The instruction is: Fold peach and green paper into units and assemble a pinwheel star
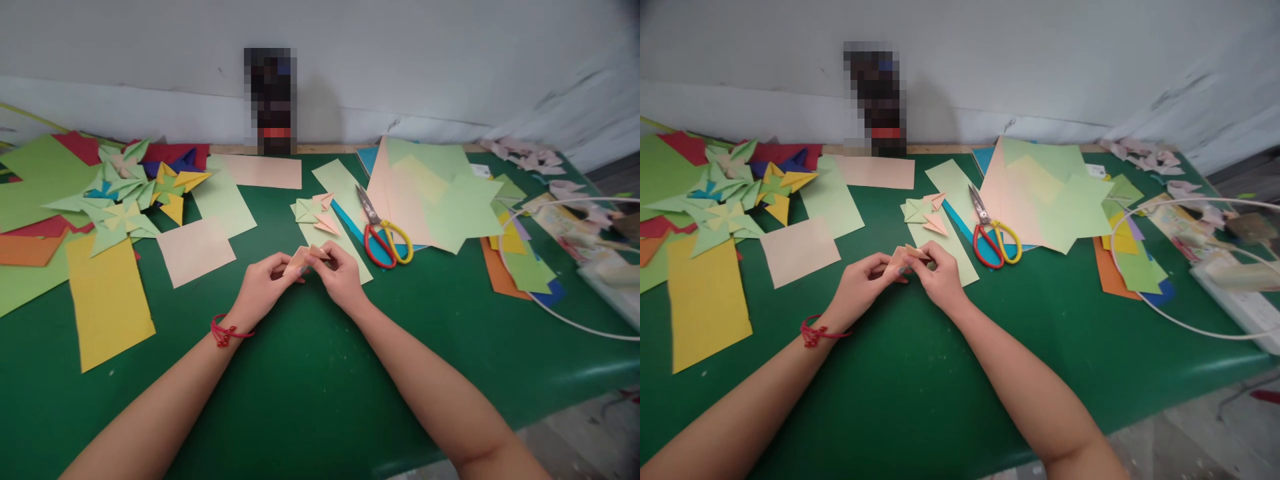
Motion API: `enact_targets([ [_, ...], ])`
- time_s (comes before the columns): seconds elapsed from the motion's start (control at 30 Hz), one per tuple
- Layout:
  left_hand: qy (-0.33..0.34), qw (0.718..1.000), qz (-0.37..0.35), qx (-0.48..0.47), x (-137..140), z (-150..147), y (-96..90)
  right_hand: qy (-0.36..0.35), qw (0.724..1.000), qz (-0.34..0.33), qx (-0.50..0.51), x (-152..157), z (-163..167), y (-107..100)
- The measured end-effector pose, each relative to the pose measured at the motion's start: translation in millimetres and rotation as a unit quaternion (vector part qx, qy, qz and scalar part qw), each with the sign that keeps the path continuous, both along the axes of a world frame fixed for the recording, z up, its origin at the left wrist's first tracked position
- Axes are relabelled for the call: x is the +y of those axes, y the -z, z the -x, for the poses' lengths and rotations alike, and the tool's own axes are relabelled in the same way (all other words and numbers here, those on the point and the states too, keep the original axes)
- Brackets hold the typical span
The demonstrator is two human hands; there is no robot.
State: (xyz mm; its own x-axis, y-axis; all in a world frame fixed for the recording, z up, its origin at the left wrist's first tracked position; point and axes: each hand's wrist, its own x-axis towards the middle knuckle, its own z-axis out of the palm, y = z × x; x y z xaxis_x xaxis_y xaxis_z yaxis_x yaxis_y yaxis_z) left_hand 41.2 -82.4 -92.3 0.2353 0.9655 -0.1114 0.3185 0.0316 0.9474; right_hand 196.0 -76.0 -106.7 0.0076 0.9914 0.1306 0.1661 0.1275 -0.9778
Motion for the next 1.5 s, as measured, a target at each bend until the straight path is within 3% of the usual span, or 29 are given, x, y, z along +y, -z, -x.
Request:
enact_targets([
  [0.3, -0.002, 1.0, -0.008, -0.01, -0.7, -1.0, 7.0, 0.007, 0.999, -0.006, -0.031, -0.6, 0.6, -0.6],
  [0.97, 0.032, 0.997, 0.018, -0.063, 1.0, -3.2, 3.6, 0.018, 0.999, 0.008, -0.028, 0.8, 0.2, 1.8],
  [1.23, 0.025, 0.997, -0.048, 0.064, 0.8, 0.0, 5.4, -0.017, 0.997, -0.033, -0.062, -3.3, 0.5, -4.7],
  [1.5, 0.03, 0.998, -0.029, 0.047, -0.2, -0.8, 3.2, -0.015, 0.997, -0.039, -0.067, -3.6, 0.2, -4.0],
])
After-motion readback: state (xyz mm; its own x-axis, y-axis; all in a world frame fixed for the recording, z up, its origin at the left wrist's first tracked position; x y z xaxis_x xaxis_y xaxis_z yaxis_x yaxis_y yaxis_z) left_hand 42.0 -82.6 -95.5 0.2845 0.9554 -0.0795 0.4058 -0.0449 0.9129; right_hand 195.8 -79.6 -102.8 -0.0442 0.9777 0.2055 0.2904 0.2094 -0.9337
